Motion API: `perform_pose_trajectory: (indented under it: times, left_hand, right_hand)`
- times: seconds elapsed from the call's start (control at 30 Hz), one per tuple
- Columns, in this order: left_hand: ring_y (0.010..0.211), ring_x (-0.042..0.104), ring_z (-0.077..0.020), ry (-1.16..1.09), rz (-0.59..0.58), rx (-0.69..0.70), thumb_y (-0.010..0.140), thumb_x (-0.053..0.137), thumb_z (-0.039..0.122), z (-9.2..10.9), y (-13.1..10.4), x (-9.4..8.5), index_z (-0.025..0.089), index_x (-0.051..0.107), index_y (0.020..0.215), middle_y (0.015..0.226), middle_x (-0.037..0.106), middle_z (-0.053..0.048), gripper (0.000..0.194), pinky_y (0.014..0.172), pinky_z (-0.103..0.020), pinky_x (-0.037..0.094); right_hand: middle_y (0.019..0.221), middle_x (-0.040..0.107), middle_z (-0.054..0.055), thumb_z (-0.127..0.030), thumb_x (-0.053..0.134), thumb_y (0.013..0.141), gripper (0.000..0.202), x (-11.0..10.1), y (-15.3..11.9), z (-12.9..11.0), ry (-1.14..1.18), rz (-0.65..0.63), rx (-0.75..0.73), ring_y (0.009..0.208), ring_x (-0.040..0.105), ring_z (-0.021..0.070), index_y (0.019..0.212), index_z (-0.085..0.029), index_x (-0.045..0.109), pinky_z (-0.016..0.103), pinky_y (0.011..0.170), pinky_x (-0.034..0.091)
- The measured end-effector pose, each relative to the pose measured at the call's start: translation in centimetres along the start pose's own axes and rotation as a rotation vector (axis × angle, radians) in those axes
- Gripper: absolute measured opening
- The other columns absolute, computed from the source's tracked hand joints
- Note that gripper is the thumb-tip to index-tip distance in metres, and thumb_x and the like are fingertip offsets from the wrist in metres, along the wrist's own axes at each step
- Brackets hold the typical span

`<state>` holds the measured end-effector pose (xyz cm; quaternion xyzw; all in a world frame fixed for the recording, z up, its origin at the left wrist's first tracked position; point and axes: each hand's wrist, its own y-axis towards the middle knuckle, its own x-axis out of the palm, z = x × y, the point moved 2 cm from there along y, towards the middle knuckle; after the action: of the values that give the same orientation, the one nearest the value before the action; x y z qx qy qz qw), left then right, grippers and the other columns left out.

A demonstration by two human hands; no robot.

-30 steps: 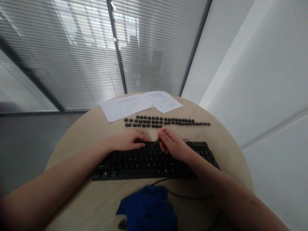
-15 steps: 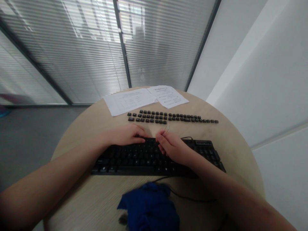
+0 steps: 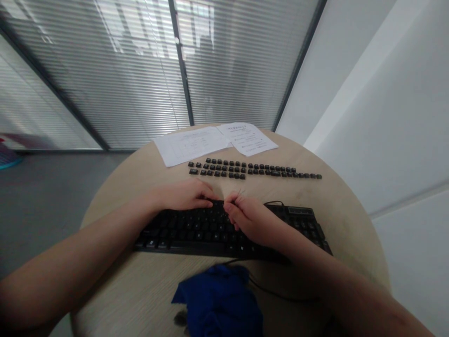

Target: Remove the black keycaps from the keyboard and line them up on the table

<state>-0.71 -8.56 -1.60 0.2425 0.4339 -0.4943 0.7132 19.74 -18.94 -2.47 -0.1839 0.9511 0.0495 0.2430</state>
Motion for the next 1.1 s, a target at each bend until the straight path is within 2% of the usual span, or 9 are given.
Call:
perform_pose_trajectory:
  times: [0.37,0.53,0.77,0.87,1.0,1.1]
  left_hand:
    - [0.085,0.070,-0.0185,-0.007,0.012,-0.038,0.092,0.063,0.021,0.0,0.0,0.0,0.028,0.081,0.110,0.097,0.081,0.001,0.027,0.076,-0.029,0.048]
    - [0.084,0.070,-0.0184,-0.055,0.015,-0.025,0.090,0.064,0.019,0.0,0.0,0.0,0.027,0.081,0.108,0.096,0.080,0.001,0.026,0.075,-0.029,0.047]
    - [0.086,0.068,-0.0184,-0.051,-0.022,-0.036,0.092,0.061,0.022,0.3,0.0,-0.2,0.022,0.079,0.112,0.098,0.079,-0.003,0.026,0.077,-0.029,0.045]
    - [0.083,0.066,-0.0179,-0.044,-0.021,-0.059,0.092,0.062,0.023,0.3,0.0,-0.2,0.023,0.079,0.113,0.096,0.078,-0.002,0.027,0.076,-0.029,0.044]
    - [0.085,0.066,-0.0180,-0.066,-0.017,-0.073,0.092,0.062,0.024,0.1,-0.1,-0.1,0.024,0.078,0.115,0.098,0.079,-0.002,0.028,0.077,-0.029,0.044]
    - [0.084,0.066,-0.0178,-0.065,-0.015,-0.078,0.092,0.062,0.025,-0.1,-0.1,-0.1,0.023,0.079,0.114,0.098,0.079,-0.003,0.028,0.076,-0.029,0.045]
  right_hand:
    - [0.065,0.058,-0.003,-0.046,0.044,0.104,0.029,0.3,0.3,0.3,0.119,-0.006,0.075,0.051,0.054,0.0111,0.088,-0.023,0.049,0.023,0.047,0.042]
    - [0.063,0.061,-0.002,-0.036,0.044,0.105,0.023,0.1,-0.1,-0.3,-0.117,-0.044,-0.012,0.058,0.059,0.0142,0.090,-0.022,0.053,0.026,0.057,0.045]
    - [0.073,0.061,0.002,-0.031,0.047,0.102,0.021,0.2,0.3,-1.8,-0.398,-0.104,-0.159,0.063,0.056,0.0172,0.085,-0.021,0.053,0.030,0.063,0.038]
    - [0.078,0.062,0.004,-0.031,0.048,0.100,0.019,0.4,0.5,-1.3,-0.397,-0.074,-0.216,0.067,0.057,0.0181,0.085,-0.021,0.055,0.031,0.066,0.038]
    - [0.069,0.056,0.001,-0.029,0.048,0.100,0.020,0.6,0.4,0.0,-0.277,0.062,-0.323,0.062,0.052,0.0168,0.082,-0.021,0.053,0.029,0.062,0.037]
    - [0.064,0.052,-0.002,-0.028,0.047,0.101,0.019,0.8,0.1,1.0,-0.166,0.142,-0.347,0.057,0.049,0.0150,0.084,-0.022,0.052,0.028,0.058,0.036]
